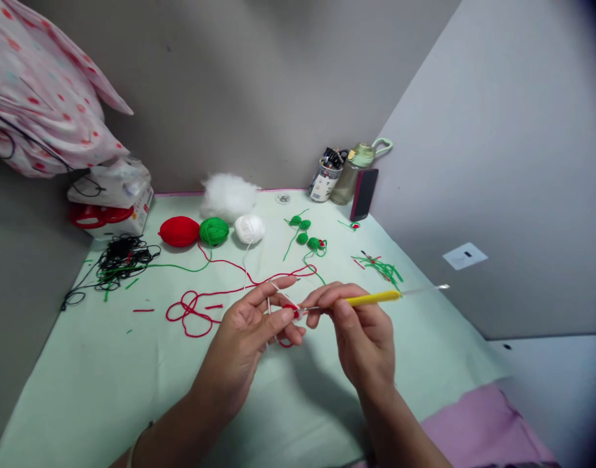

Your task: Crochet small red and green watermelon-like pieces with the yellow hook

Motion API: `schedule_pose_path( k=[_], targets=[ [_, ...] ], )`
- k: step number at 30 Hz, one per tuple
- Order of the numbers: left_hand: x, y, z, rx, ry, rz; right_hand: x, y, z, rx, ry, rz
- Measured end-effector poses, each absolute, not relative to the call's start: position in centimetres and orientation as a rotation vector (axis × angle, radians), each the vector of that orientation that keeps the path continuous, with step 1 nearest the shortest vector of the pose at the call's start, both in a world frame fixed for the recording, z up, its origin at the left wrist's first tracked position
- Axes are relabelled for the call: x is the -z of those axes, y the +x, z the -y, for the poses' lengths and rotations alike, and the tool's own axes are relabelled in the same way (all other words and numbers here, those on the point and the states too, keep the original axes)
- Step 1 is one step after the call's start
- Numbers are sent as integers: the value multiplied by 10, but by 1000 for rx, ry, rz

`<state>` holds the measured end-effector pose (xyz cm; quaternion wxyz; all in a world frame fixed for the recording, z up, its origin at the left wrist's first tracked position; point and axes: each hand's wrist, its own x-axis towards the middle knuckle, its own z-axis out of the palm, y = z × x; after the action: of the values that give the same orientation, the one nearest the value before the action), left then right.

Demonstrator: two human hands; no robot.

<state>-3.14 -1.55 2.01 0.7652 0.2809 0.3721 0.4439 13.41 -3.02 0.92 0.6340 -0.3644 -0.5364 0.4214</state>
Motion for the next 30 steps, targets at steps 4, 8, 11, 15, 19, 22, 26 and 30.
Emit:
schedule_pose_path(
  k=[4, 8, 11, 15, 19, 22, 26, 30],
  targets=[
    [-19, -31, 17, -1008, 671, -823, -10, 136, 38, -662, -871, 1488],
    [-18, -32, 19, -1051, 718, -833, -7, 136, 43, -450, -877, 1673],
    [-19, -32, 19, -1059, 711, -816, -6, 135, 43, -455, -867, 1631],
    [-19, -31, 18, -1063, 724, -827, -9, 132, 41, -480, -885, 1607],
    [-18, -30, 19, -1079, 742, -871, -15, 130, 40, -313, -886, 1757],
    [-18, -28, 20, -1125, 752, -903, -16, 130, 40, -233, -872, 1804],
    [-18, -27, 23, -1163, 763, -931, -13, 131, 43, -215, -890, 1812],
    [-18, -24, 26, -1170, 727, -921, -3, 131, 45, -79, -945, 1868]
  ],
)
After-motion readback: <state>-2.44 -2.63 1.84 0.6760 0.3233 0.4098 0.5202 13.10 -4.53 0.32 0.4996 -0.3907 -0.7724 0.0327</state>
